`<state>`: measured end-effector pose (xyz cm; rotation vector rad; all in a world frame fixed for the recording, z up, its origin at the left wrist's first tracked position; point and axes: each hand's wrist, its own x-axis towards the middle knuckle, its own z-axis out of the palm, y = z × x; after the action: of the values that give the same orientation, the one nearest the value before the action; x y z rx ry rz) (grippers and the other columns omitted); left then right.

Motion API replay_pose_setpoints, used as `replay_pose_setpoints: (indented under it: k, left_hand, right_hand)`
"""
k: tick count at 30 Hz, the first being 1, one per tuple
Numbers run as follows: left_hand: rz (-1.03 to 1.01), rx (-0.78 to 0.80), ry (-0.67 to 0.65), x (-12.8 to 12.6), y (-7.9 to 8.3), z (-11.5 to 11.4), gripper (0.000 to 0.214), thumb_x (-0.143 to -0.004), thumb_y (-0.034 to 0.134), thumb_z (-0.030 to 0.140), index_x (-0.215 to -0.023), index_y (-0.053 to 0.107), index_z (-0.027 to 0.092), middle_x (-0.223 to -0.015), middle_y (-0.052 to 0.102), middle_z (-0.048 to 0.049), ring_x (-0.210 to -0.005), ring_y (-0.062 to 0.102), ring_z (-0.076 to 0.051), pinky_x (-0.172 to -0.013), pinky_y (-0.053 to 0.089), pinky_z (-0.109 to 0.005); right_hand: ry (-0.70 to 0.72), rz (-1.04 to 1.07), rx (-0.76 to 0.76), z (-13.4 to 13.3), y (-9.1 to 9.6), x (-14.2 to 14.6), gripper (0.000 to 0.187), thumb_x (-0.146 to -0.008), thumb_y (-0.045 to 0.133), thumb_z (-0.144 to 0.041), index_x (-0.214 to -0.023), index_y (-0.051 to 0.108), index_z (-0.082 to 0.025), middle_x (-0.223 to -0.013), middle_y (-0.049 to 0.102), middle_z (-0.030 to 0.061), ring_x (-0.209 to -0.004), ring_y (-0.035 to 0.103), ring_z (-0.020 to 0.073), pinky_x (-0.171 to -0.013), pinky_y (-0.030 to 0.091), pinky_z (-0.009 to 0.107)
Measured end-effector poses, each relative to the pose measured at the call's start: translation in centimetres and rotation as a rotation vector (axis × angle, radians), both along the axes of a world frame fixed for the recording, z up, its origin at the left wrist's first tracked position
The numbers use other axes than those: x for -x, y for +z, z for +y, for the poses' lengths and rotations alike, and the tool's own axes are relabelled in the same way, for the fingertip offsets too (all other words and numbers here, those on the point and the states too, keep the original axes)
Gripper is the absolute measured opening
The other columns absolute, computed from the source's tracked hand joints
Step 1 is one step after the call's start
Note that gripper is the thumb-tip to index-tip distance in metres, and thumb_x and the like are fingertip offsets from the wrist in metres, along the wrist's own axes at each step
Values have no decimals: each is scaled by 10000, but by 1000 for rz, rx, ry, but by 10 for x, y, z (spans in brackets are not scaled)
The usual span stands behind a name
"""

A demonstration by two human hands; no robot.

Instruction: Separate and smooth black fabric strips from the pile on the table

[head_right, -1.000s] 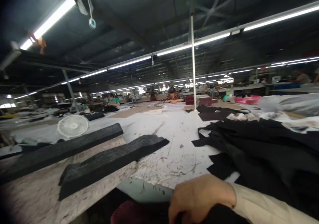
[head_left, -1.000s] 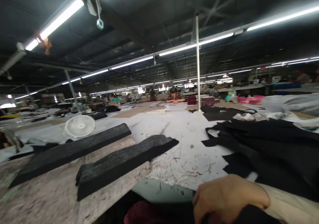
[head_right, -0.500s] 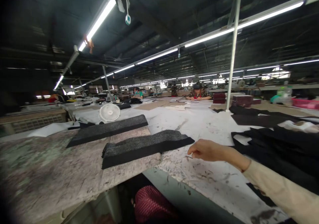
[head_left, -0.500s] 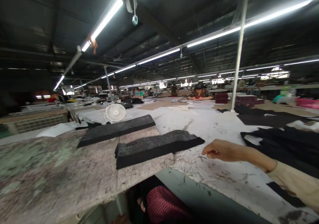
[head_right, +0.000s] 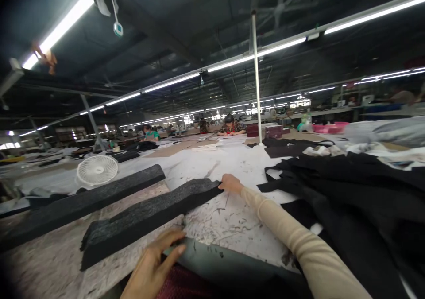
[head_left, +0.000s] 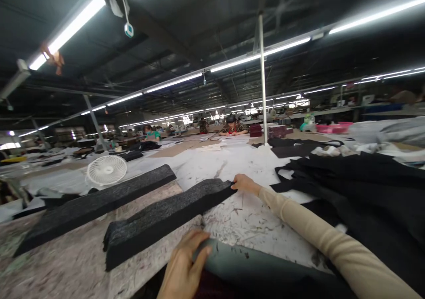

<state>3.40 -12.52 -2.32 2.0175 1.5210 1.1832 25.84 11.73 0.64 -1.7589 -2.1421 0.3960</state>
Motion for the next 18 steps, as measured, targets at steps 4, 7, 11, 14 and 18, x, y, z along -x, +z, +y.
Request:
replay_pose_setpoints:
  k: [4, 7, 11, 14, 18]
  left_hand:
    - [-53, -107, 80, -45, 29, 79, 231, -747, 604, 215, -971, 653, 182, -1020, 663, -94, -1021, 588, -249, -943, 425, -384]
    - [-96, -112, 132, -72, 33, 123, 282, -643, 708, 167, -899, 592, 150, -1008, 630, -130, -1047, 563, -284, -937, 399, -401]
    - [-215, -126, 170, -85, 27, 148, 267, -604, 734, 176, -795, 547, 181, -916, 621, -90, -966, 584, -260, -882, 408, -374]
    - [-364, -117, 163, -78, 23, 153, 83, -724, 596, 217, -677, 530, 197, -713, 605, -34, -790, 606, -201, -812, 438, -350]
    - [-632, -77, 106, -63, 25, 155, 170, -727, 545, 324, -641, 476, 195, -582, 552, 14, -585, 571, -139, -653, 481, -300]
  right_hand:
    - [50, 162, -7, 0, 7, 0, 185, -782, 613, -266, -888, 682, -132, -699, 665, 48, -704, 630, 149, -615, 425, 213]
    - [84, 299, 5, -5, 16, 2, 172, -809, 582, -282, -801, 663, -130, -530, 581, 3, -543, 565, 105, -518, 392, 188]
    - [191, 479, 19, -17, 24, 13, 258, -791, 622, -358, -681, 605, -125, -482, 527, -19, -453, 473, 74, -440, 345, 176]
    - [303, 606, 12, -27, 31, 22, 368, -859, 540, -450, -707, 597, -120, -543, 550, -8, -469, 469, 60, -453, 362, 166]
    - [330, 724, -54, -38, 40, 26, 481, -963, 318, -455, -778, 598, -111, -636, 580, 22, -504, 486, 59, -488, 401, 170]
